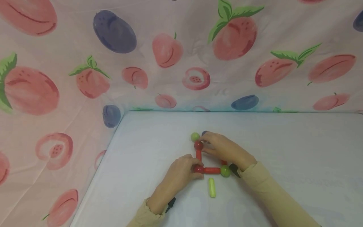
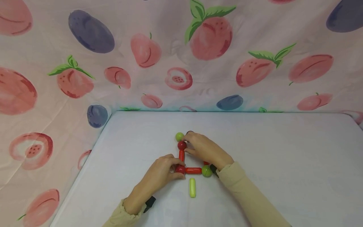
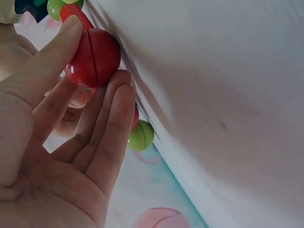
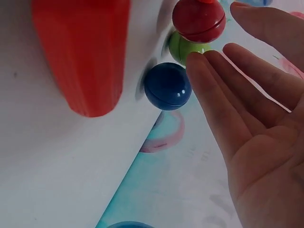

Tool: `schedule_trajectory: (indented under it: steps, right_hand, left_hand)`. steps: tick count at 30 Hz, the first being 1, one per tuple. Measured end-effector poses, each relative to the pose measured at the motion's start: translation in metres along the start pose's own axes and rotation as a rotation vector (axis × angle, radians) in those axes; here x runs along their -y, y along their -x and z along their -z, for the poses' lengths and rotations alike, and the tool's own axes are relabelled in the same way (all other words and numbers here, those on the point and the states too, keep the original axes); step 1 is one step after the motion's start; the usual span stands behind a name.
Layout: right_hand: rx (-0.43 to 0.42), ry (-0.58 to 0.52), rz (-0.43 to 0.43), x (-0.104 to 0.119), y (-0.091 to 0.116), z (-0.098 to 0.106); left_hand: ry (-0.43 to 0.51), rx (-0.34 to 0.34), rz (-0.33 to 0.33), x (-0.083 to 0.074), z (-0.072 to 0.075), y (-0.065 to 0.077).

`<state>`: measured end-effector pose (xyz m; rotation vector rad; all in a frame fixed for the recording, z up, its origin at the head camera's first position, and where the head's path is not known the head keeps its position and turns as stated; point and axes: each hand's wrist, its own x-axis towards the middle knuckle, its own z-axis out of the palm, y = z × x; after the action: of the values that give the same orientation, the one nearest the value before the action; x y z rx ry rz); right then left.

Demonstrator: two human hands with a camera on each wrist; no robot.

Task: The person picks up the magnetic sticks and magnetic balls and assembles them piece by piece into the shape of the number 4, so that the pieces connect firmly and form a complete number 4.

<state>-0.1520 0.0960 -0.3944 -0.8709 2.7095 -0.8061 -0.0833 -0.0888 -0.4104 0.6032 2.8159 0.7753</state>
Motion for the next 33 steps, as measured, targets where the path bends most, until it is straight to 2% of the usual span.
schedule_trajectory:
  steps: [6, 9, 19, 27, 33]
  right_hand:
    - [0.013, 0.022, -0.074, -0.002, 0.001, 0.002]
    - [0.006, 0.031, -0.076, -0.005, 0.001, 0.004]
    - [-0.055, 0.047, 0.016, -0.013, -0.002, 0.01]
    - [-0.087, 0.054, 0.007, -0.017, -0.005, 0.01]
    - [-0.1, 0.054, 0.015, -0.023, -0.007, 0.008]
  left_hand:
    - [-0.006, 0.002, -0.003, 0.001, 0.001, 0.0]
    - [-0.013, 0.008, -0.006, 0.001, 0.001, 0.001]
    - [-0.051, 0.025, -0.019, -0.001, 0.005, 0.002]
    - [-0.132, -0.04, -0.049, -0.005, 0.01, 0.003]
    - [-0.094, -0.085, -0.093, -0.01, 0.009, 0.001]
